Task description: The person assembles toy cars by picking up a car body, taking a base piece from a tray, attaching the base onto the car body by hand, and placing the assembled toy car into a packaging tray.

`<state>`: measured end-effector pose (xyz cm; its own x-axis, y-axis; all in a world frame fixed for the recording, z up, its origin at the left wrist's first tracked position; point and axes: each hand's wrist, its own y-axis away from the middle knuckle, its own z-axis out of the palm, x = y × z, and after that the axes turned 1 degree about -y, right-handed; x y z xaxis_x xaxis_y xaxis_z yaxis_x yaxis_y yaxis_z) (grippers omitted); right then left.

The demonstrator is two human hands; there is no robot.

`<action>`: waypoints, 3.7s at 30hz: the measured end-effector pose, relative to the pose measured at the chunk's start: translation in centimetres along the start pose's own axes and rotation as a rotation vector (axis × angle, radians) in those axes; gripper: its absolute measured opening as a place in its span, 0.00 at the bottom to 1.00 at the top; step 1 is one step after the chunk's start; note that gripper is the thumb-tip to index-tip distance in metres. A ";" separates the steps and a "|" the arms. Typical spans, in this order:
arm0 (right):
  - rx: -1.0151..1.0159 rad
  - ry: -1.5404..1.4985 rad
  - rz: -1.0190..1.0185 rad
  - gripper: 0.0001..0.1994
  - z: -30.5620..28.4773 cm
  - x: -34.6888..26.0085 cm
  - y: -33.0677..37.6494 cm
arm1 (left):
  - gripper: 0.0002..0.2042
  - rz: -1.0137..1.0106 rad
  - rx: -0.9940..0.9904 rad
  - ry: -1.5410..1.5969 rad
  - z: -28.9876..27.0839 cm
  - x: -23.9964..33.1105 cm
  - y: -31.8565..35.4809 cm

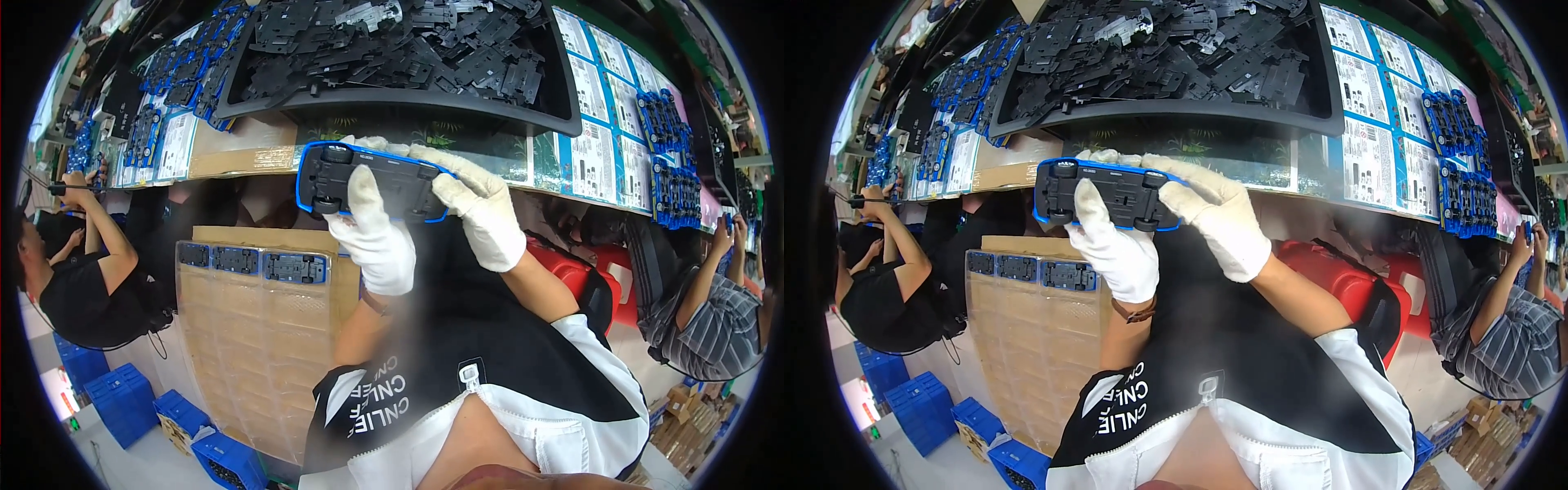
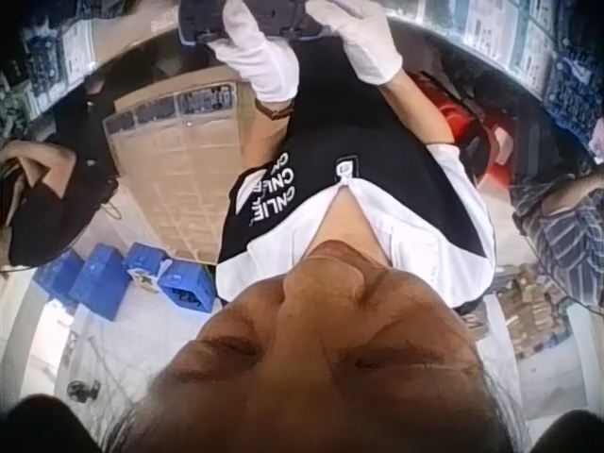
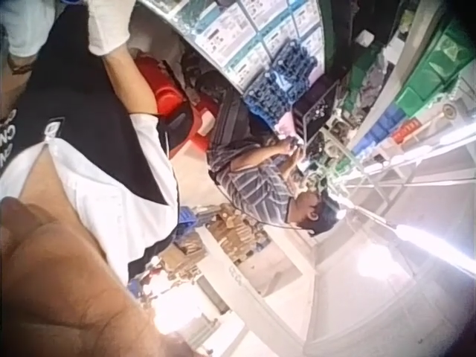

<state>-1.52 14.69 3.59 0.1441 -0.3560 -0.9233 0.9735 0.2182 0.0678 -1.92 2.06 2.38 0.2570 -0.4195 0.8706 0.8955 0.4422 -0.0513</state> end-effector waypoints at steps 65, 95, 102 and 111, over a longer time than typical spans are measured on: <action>-0.381 1.018 -0.723 0.26 8.1 2.4 -3.6 | 0.36 -0.019 0.190 -0.787 -16.0 10.4 -15.3; 1.241 1.801 0.351 0.26 -31.8 -15.4 3.0 | 0.25 0.380 -0.049 -1.779 -19.9 15.0 -32.4; 1.234 1.798 0.323 0.34 -33.5 -14.7 0.5 | 0.21 0.312 -0.120 -1.236 -14.5 13.7 -23.6; 1.162 1.686 0.124 0.33 -35.0 -14.2 -1.5 | 0.16 0.335 -0.384 -0.934 -1.5 10.8 -9.1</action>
<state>-11.25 51.19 3.36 0.5953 0.7748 -0.2129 0.7042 -0.6307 -0.3260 -6.74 -7.61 11.50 0.2768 0.5237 0.8056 0.9273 0.0742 -0.3669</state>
